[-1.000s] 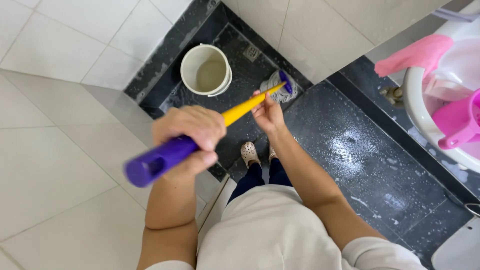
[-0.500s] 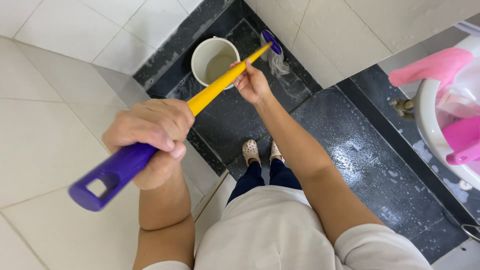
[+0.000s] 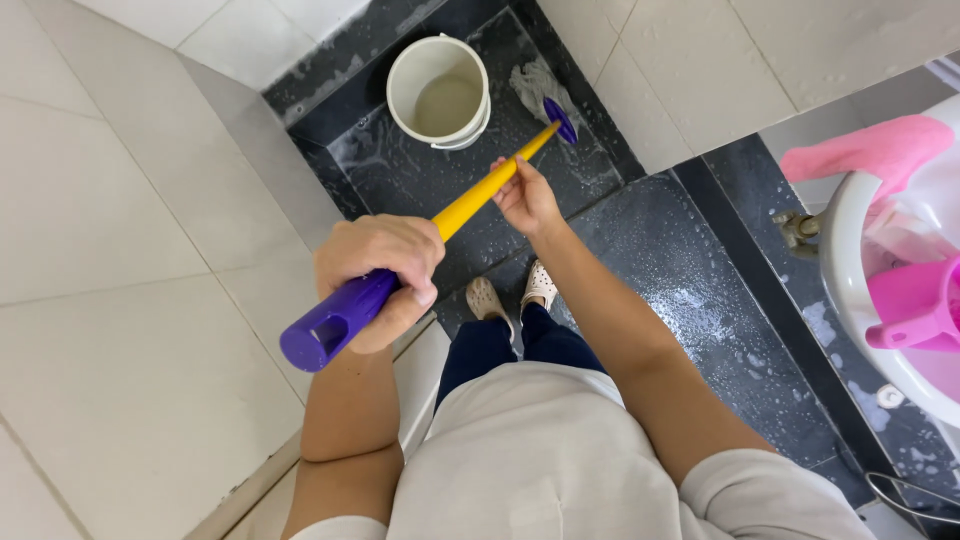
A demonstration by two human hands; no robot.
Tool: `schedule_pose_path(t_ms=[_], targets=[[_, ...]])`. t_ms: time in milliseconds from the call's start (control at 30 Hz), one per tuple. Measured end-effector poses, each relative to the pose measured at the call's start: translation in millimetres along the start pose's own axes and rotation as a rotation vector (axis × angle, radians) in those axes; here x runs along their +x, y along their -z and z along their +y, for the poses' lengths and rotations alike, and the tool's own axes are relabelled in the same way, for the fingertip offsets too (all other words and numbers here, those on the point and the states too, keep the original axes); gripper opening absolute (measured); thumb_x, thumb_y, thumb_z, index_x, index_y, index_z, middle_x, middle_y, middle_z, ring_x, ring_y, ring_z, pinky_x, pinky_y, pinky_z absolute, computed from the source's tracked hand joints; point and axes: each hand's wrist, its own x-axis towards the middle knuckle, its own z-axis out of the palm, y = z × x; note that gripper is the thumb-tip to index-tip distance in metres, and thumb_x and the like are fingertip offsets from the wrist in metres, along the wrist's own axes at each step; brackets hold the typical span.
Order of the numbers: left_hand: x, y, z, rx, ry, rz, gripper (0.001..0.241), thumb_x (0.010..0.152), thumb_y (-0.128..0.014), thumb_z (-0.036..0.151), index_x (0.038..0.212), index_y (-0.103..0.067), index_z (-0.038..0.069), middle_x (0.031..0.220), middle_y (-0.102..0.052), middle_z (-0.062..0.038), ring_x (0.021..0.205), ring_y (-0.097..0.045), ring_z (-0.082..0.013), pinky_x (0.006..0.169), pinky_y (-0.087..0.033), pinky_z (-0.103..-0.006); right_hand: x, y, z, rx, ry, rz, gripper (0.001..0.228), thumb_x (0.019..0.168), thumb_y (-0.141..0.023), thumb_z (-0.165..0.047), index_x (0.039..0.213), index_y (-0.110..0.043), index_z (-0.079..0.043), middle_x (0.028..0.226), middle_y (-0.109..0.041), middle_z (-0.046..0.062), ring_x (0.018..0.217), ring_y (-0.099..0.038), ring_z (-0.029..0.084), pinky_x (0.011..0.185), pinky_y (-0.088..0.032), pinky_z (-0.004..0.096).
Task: The person mops the bathroom floor using a mop and bucket. They repeatedly dip the mop into the bucket, wring it out, and mop the tiled floor. The person also refills the bucket with water from a shower head.
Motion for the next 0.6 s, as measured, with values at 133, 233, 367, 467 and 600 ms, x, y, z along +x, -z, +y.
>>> schedule_pose_path(t_ms=[133, 233, 367, 467, 600], targets=[[-18.6, 4.7, 6.8, -0.039, -0.023, -0.012, 0.016, 0.076, -0.064, -0.007, 0.087, -0.059, 0.002, 0.066, -0.058, -0.007, 0.053, -0.057, -0.0231, 0.060, -0.050, -0.0363, -22.3, 16.8, 9.6, -0.067, -0.042, 0.099, 0.027, 0.107, -0.046, -0.025, 0.109, -0.058, -0.001, 0.101, -0.070, 0.011, 0.098, -0.070, 0.024, 0.091, -0.059, 0.040], [-39.6, 4.7, 22.8, -0.033, 0.041, 0.077, 0.013, 0.078, -0.064, -0.006, 0.088, -0.061, 0.000, 0.069, -0.060, -0.009, 0.055, -0.058, -0.0231, 0.063, -0.051, -0.0365, -42.7, 21.6, 21.4, -0.108, -0.117, 0.168, 0.022, 0.109, -0.047, -0.020, 0.107, -0.058, 0.000, 0.101, -0.070, 0.011, 0.098, -0.071, 0.025, 0.091, -0.059, 0.040], [-65.3, 0.1, 47.0, 0.070, 0.150, 0.227, 0.010, 0.080, -0.063, -0.007, 0.089, -0.064, -0.001, 0.075, -0.061, -0.008, 0.057, -0.057, -0.0174, 0.062, -0.049, -0.0304, -54.4, 31.9, 44.4, -0.236, -0.263, 0.171, 0.031, 0.110, -0.046, -0.027, 0.111, -0.061, 0.001, 0.102, -0.072, 0.012, 0.095, -0.072, 0.023, 0.093, -0.059, 0.039], [-80.6, -9.8, 72.5, 0.257, 0.201, 0.238, 0.011, 0.080, -0.063, -0.006, 0.089, -0.064, 0.000, 0.080, -0.064, -0.009, 0.060, -0.059, -0.0146, 0.062, -0.046, -0.0267, -54.1, 39.3, 66.6, -0.325, -0.371, 0.134, 0.037, 0.109, -0.046, -0.033, 0.114, -0.062, -0.001, 0.104, -0.074, 0.010, 0.093, -0.071, 0.021, 0.091, -0.058, 0.039], [-103.1, -20.8, 98.2, 0.398, 0.241, 0.193, 0.011, 0.082, -0.062, -0.007, 0.089, -0.062, 0.002, 0.082, -0.064, -0.007, 0.062, -0.062, -0.0115, 0.061, -0.045, -0.0234, -49.5, 57.6, 111.2, -0.235, -0.473, -0.005, 0.047, 0.112, -0.044, -0.040, 0.121, -0.064, 0.002, 0.104, -0.073, 0.012, 0.093, -0.072, 0.024, 0.094, -0.059, 0.041]])
